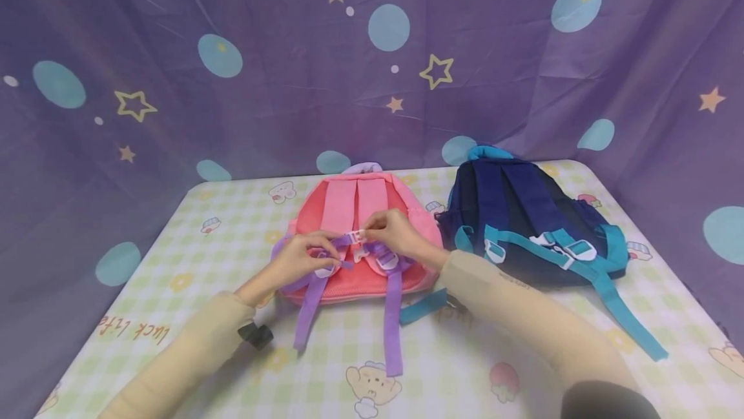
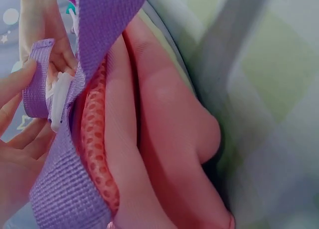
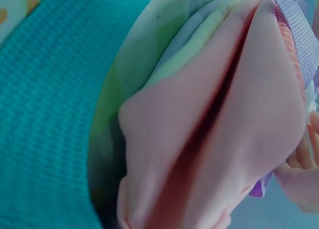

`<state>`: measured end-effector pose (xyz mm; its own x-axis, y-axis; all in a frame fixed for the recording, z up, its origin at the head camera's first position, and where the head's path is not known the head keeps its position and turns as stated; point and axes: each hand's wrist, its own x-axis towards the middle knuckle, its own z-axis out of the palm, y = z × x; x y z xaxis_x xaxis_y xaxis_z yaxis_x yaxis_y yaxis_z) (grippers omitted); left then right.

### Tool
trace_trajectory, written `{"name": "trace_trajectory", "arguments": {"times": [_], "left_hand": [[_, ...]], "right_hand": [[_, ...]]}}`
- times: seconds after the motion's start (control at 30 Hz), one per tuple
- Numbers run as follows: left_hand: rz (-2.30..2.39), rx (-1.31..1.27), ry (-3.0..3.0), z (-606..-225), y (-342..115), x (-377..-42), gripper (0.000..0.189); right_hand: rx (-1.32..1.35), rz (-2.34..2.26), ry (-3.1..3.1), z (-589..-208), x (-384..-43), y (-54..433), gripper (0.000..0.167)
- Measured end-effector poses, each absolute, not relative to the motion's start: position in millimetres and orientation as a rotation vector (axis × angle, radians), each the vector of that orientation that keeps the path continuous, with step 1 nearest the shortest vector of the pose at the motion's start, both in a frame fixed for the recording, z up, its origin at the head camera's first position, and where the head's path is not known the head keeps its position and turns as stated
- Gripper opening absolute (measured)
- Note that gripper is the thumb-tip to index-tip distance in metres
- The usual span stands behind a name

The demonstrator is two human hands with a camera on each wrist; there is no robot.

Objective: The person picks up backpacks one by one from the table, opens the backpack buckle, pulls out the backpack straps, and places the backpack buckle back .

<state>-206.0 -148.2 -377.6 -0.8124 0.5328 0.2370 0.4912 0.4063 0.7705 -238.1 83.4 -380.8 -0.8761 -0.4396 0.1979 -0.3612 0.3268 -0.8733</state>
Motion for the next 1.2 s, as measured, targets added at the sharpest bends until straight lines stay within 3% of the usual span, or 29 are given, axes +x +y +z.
{"name": "trace_trajectory", "arguments": {"times": [0.27, 0.8, 1.2], "left_hand": [[1.35, 1.008, 2.539, -374.8, -151.5, -206.9, 0.011], [1.332, 0.794, 2.733, -369.9, -143.1, -222.0, 0.016], [1.169, 0.92, 2.684, -374.4, -138.9, -232.8, 0.02]], "right_hand": [[-0.788, -1.574, 2.509, -383.0, -239.8, 85.5, 0.011], [-0.889, -1.542, 2.482, -384.4, -239.0, 85.6, 0.01], [-0.938, -1.528, 2.487, -383.1, -237.9, 85.3, 0.008]]}}
